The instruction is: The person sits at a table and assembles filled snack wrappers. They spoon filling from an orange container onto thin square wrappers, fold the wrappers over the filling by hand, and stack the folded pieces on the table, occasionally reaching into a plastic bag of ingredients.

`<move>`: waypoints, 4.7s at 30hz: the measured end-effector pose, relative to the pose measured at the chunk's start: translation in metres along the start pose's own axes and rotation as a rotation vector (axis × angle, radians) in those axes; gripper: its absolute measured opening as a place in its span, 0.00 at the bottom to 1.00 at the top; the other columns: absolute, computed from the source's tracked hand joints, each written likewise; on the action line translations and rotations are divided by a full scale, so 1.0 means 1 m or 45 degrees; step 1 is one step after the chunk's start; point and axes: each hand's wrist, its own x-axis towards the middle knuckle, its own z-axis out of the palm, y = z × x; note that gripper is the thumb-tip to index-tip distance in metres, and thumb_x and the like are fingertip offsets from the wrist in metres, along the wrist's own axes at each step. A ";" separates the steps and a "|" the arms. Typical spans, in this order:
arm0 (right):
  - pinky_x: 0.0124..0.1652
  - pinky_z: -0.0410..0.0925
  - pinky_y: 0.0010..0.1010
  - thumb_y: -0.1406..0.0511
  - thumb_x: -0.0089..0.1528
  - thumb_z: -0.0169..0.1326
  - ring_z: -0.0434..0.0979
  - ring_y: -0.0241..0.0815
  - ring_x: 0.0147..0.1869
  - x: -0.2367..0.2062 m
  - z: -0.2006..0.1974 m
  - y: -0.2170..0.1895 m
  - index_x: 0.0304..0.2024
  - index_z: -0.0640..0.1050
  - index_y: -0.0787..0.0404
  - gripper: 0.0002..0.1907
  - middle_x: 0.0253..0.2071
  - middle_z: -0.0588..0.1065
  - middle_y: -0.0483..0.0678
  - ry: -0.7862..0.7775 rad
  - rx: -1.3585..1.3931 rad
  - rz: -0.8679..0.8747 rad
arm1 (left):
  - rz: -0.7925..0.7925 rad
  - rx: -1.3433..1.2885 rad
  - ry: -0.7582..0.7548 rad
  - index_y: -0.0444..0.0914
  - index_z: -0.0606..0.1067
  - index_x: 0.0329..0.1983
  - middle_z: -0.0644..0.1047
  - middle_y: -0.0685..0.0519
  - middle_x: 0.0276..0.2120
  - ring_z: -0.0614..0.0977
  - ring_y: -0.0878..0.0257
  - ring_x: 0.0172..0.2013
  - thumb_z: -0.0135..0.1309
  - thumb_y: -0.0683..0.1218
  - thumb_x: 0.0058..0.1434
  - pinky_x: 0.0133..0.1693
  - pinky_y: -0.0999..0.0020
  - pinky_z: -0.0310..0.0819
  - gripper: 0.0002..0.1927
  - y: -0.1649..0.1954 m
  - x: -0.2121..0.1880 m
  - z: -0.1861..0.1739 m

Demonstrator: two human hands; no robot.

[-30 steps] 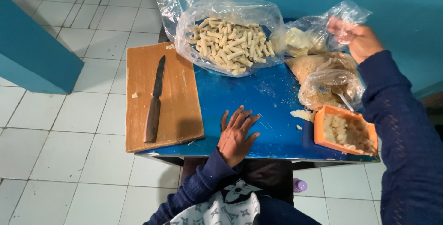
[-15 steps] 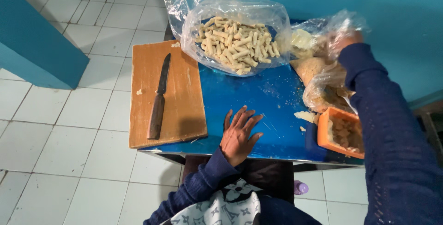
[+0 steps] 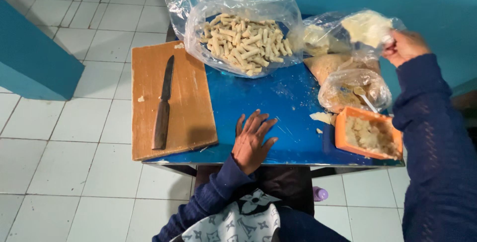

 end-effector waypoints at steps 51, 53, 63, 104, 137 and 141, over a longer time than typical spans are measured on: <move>0.48 0.66 0.26 0.68 0.61 0.61 0.73 0.31 0.47 -0.203 0.113 0.138 0.49 0.76 0.62 0.14 0.48 0.74 0.41 -0.595 -0.555 -0.351 | -0.627 -2.421 0.108 0.30 0.58 0.73 0.67 0.43 0.68 0.69 0.51 0.68 0.38 0.54 0.77 0.69 0.55 0.60 0.29 0.021 -0.019 -0.010; 0.51 0.67 0.25 0.68 0.66 0.58 0.73 0.31 0.49 -0.197 0.099 0.142 0.49 0.76 0.64 0.10 0.46 0.75 0.42 -0.568 -0.335 -0.265 | -0.626 -2.407 0.122 0.30 0.58 0.73 0.66 0.42 0.69 0.68 0.50 0.69 0.38 0.54 0.76 0.70 0.55 0.59 0.30 0.022 -0.019 -0.014; 0.49 0.69 0.31 0.67 0.72 0.49 0.76 0.38 0.52 -0.181 0.111 0.169 0.64 0.72 0.64 0.18 0.53 0.76 0.49 -0.609 0.528 0.222 | -0.540 -2.423 0.202 0.32 0.58 0.74 0.66 0.45 0.70 0.66 0.50 0.70 0.40 0.55 0.76 0.71 0.53 0.56 0.30 0.020 -0.014 -0.001; 0.57 0.69 0.31 0.71 0.64 0.60 0.76 0.37 0.58 -0.230 0.146 0.192 0.58 0.70 0.64 0.20 0.54 0.75 0.48 -0.305 0.265 -0.214 | -0.468 -2.626 0.123 0.37 0.50 0.79 0.58 0.46 0.75 0.62 0.54 0.73 0.42 0.47 0.74 0.71 0.58 0.57 0.33 0.030 -0.013 -0.009; 0.64 0.64 0.36 0.70 0.67 0.52 0.73 0.41 0.66 -0.234 0.089 0.180 0.66 0.67 0.65 0.24 0.61 0.73 0.49 -0.254 0.588 -0.019 | -0.070 0.161 0.061 0.30 0.66 0.67 0.68 0.41 0.61 0.70 0.43 0.61 0.60 0.38 0.57 0.60 0.52 0.66 0.34 -0.022 0.003 -0.028; 0.65 0.63 0.33 0.70 0.65 0.53 0.72 0.39 0.66 -0.231 0.101 0.170 0.65 0.67 0.64 0.25 0.61 0.73 0.47 -0.219 0.457 -0.126 | -0.202 0.290 -0.104 0.31 0.72 0.47 0.69 0.41 0.51 0.70 0.43 0.53 0.65 0.42 0.52 0.51 0.52 0.68 0.22 -0.028 0.021 -0.019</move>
